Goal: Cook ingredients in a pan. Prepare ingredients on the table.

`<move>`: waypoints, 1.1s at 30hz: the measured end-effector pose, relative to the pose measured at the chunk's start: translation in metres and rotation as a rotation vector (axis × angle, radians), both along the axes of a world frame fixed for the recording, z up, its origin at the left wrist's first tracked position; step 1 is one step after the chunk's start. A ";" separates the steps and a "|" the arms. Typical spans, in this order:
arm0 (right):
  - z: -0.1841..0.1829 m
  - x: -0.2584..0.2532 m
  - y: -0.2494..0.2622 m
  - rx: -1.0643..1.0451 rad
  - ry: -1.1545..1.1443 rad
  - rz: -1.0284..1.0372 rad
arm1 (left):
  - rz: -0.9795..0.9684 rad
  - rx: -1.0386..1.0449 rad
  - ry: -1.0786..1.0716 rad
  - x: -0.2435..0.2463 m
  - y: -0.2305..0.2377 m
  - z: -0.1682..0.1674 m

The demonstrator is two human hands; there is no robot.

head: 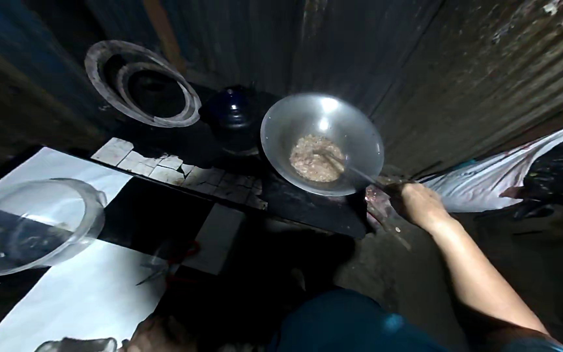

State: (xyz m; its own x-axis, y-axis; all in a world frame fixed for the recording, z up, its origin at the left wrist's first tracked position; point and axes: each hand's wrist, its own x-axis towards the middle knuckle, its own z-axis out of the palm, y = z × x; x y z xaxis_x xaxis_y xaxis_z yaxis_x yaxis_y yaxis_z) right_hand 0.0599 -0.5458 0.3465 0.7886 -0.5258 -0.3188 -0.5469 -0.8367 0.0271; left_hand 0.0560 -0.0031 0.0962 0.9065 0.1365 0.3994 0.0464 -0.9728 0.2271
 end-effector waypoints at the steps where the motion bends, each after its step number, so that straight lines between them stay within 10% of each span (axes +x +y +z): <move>1: -0.010 0.009 0.001 0.001 -0.015 -0.012 | -0.003 0.000 0.001 0.000 -0.001 0.001; 21: 0.004 0.002 -0.004 0.075 -0.066 0.073 | 0.032 -0.061 0.047 0.004 -0.005 0.009; 27: -0.054 0.045 0.001 0.148 -0.200 -0.009 | 0.017 -0.044 0.030 0.006 0.002 0.001; 33: -0.019 -0.013 0.008 0.156 -0.034 0.112 | 0.000 -0.045 0.005 0.005 0.002 0.001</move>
